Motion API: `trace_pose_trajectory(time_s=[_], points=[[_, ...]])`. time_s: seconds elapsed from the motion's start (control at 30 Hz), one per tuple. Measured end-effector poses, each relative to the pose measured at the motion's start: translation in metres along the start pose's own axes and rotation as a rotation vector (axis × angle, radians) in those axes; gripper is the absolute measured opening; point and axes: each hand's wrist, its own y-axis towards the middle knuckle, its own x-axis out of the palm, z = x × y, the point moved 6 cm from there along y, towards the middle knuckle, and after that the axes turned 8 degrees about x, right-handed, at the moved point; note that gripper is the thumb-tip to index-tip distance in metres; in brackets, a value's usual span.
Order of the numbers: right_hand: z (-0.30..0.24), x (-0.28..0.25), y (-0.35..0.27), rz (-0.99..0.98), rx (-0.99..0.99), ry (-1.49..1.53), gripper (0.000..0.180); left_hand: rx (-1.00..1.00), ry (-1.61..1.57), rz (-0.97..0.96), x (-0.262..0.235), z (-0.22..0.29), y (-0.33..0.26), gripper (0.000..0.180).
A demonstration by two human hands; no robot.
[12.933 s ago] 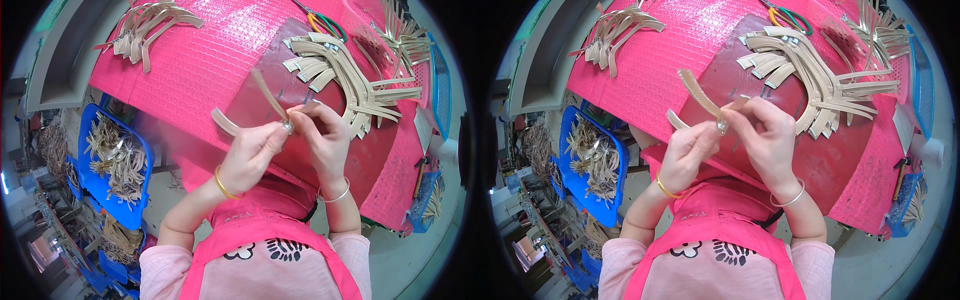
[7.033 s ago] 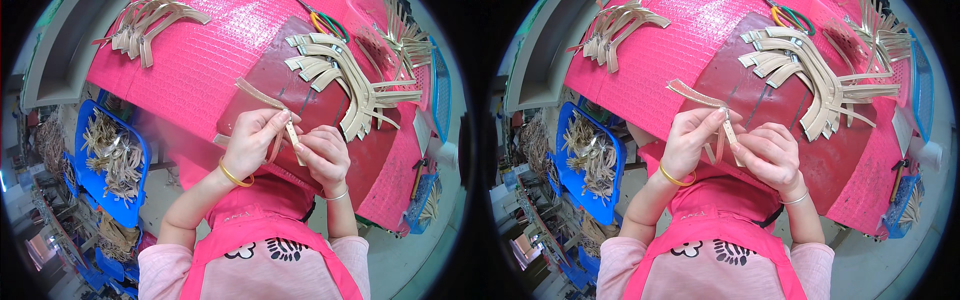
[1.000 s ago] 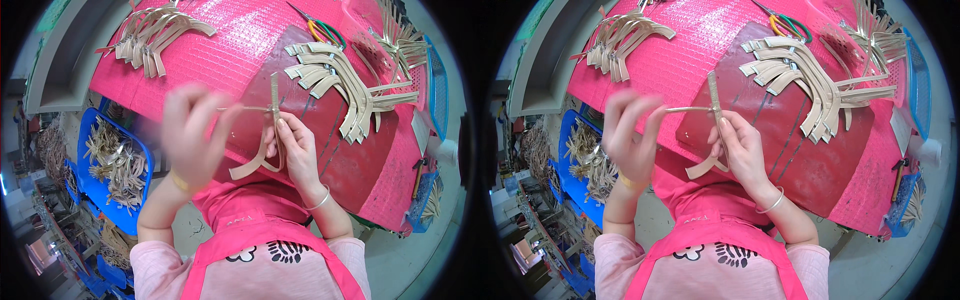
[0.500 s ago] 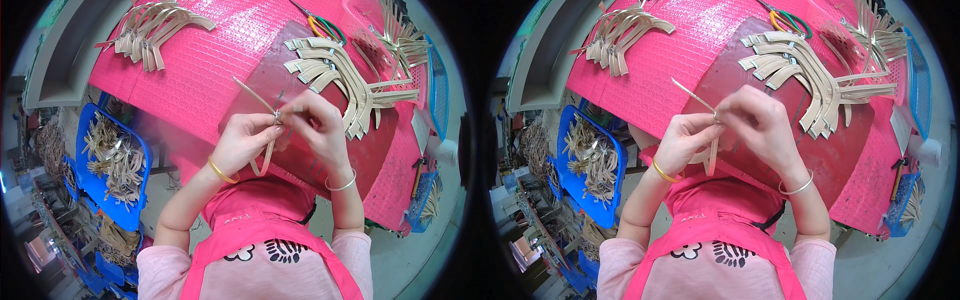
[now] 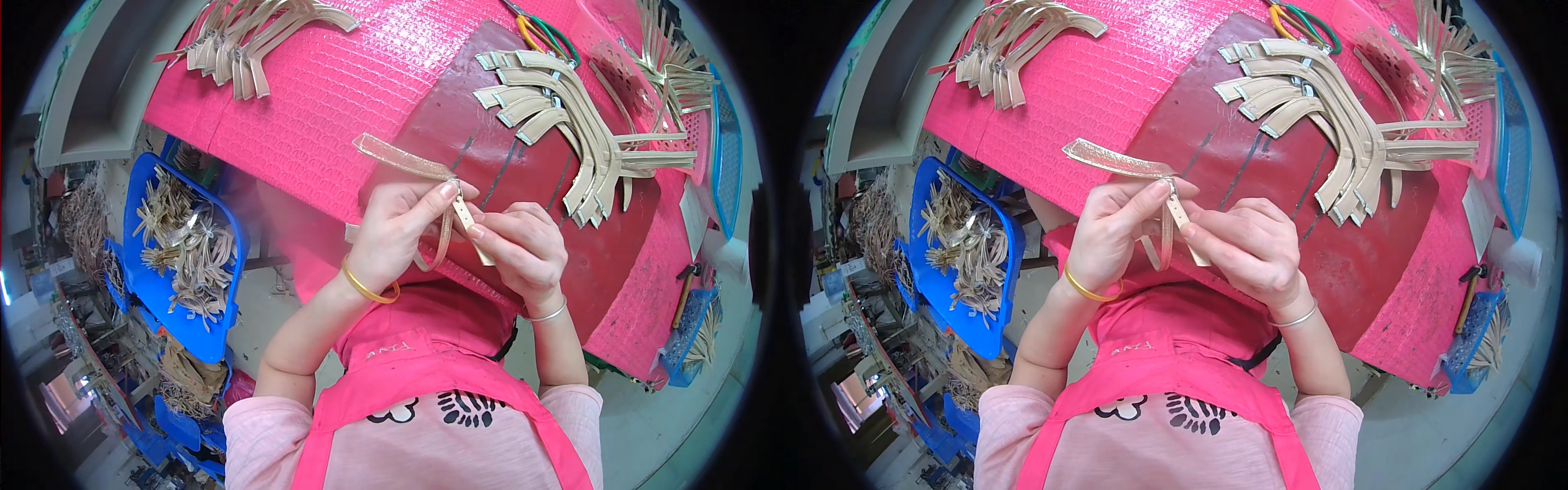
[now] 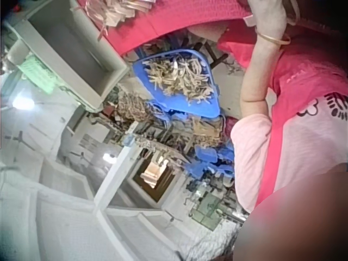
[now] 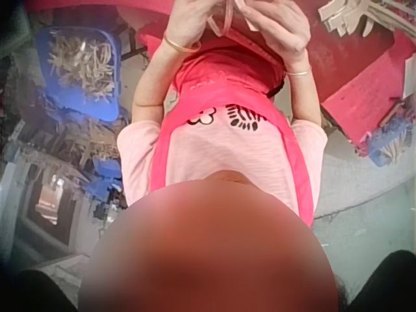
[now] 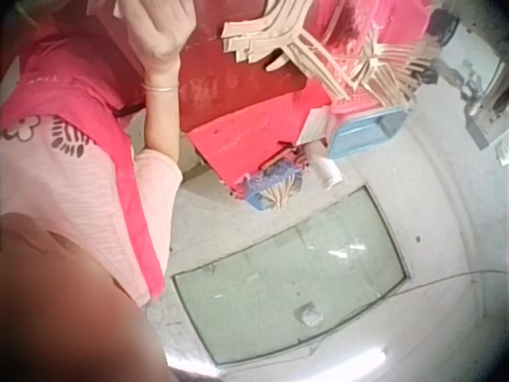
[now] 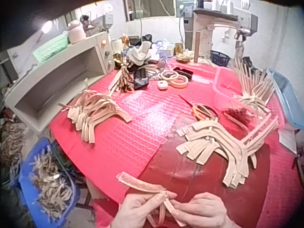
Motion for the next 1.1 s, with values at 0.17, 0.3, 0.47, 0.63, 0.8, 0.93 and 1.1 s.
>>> trace_pose_trajectory(time_s=[0.17, 0.3, 0.47, 0.63, 0.8, 0.93, 1.1], points=[[0.000, -0.001, 0.002, 0.014, 0.042, 0.102, 0.024, -0.015, 0.019, -0.056, -0.001, 0.003, -0.002, 0.034], [0.002, -0.001, 0.007, 0.050, 0.114, 0.184, 0.017, 0.049, 0.120, -0.004, 0.001, 0.005, -0.005, 0.031], [0.037, 0.029, 0.012, 0.092, 1.077, 0.848, 0.006, 0.162, 0.446, -0.130, -0.001, 0.016, -0.009, 0.023], [0.025, 0.033, 0.011, 0.068, 0.848, 0.816, 0.008, 0.197, 0.514, 0.229, -0.025, 0.026, -0.014, 0.013], [0.020, 0.046, 0.014, 0.022, 1.027, 1.042, 0.012, 0.470, 0.594, 0.259, -0.025, 0.029, -0.021, 0.048], [0.028, 0.055, 0.012, 0.063, 1.086, 1.185, 0.008, 0.609, 0.978, 0.091, -0.006, 0.044, -0.017, 0.041], [0.022, 0.073, -0.010, -0.008, 1.379, 1.501, 0.009, 0.474, 0.771, 0.212, -0.029, 0.030, -0.007, 0.014]])
